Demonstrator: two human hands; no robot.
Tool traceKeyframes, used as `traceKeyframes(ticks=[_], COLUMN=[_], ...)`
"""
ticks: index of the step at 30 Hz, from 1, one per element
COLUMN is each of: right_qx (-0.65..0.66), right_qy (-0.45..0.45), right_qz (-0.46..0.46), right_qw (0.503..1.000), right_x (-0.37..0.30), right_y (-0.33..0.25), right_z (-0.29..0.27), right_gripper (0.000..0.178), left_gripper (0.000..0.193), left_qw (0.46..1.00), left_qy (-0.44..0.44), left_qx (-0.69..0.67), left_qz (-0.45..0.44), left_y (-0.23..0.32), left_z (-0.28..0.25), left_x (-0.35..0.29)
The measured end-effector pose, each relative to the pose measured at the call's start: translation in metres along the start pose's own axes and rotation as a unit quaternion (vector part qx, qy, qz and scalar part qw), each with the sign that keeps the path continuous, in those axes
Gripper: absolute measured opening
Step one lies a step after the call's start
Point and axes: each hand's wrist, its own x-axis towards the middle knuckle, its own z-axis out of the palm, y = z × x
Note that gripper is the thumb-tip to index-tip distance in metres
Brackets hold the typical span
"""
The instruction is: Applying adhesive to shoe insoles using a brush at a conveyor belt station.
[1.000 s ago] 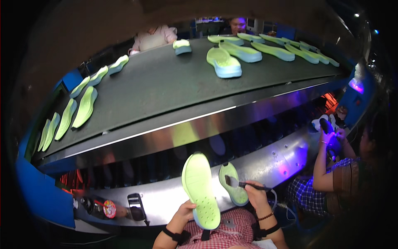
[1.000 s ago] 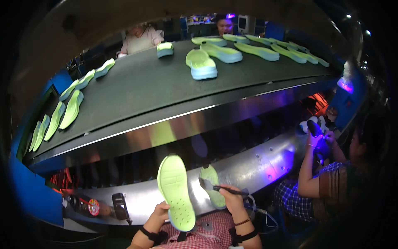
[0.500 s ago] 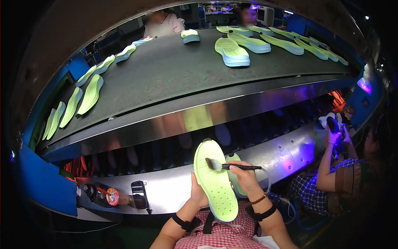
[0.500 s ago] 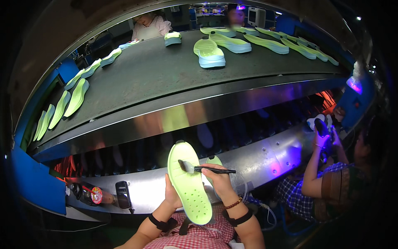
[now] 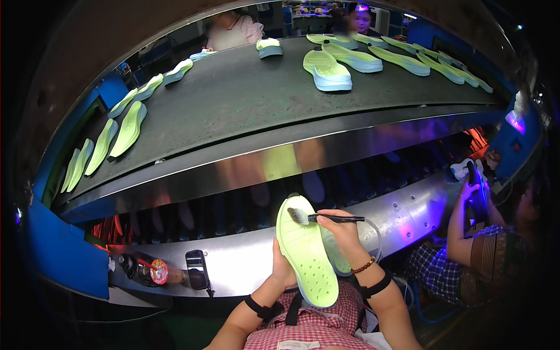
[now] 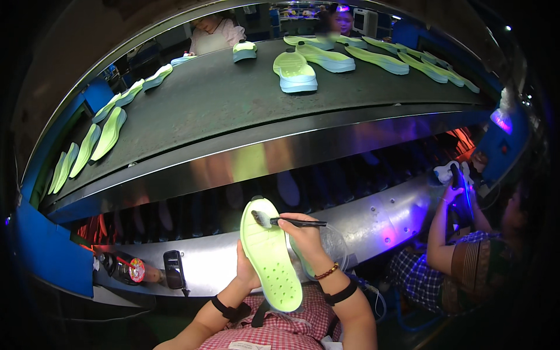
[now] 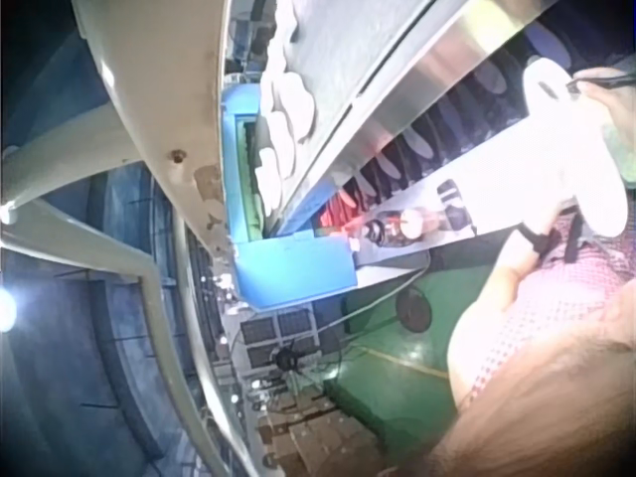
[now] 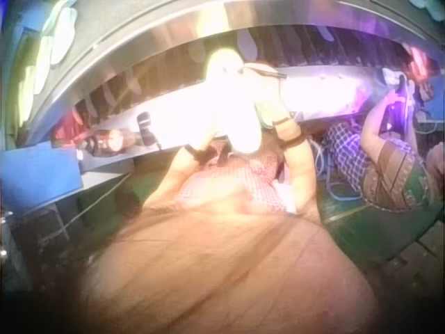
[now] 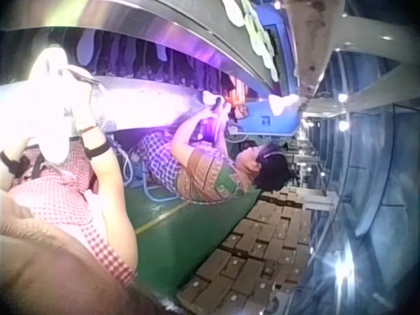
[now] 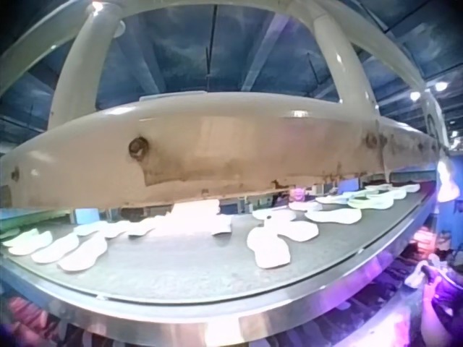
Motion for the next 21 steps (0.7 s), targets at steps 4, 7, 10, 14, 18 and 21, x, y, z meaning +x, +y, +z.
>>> traceKeyframes(ticks=[4, 7, 10, 14, 18, 21], right_qx=[-0.241, -0.314, -0.331, -0.305, -0.206, -0.218], right_qy=[0.004, -0.066, -0.176, -0.355, -0.182, -0.043], right_qz=[-0.233, -0.301, -0.282, -0.079, -0.153, -0.182], right_qw=[0.942, 0.898, 0.883, 0.880, 0.949, 0.958], right_x=[-0.006, -0.024, -0.054, -0.079, -0.057, -0.040], right_y=[0.008, 0.012, 0.009, -0.010, -0.030, -0.033], right_z=[0.017, 0.015, 0.002, -0.020, -0.015, 0.002], right_gripper=[0.014, 0.018, 0.018, 0.020, 0.018, 0.017], left_gripper=[0.074, 0.073, 0.072, 0.077, 0.083, 0.085], left_qw=[0.998, 0.994, 0.994, 0.993, 0.998, 0.999], left_qy=[0.043, 0.096, 0.058, 0.041, -0.040, -0.031], left_qx=[0.031, 0.041, 0.029, 0.042, 0.027, 0.023], left_qz=[0.032, 0.022, 0.090, 0.103, 0.036, 0.004], left_y=[-0.009, -0.004, 0.018, 0.034, 0.016, 0.004], left_z=[-0.003, -0.006, -0.010, -0.012, -0.004, 0.004], left_x=[0.005, 0.008, 0.007, -0.005, -0.010, -0.006])
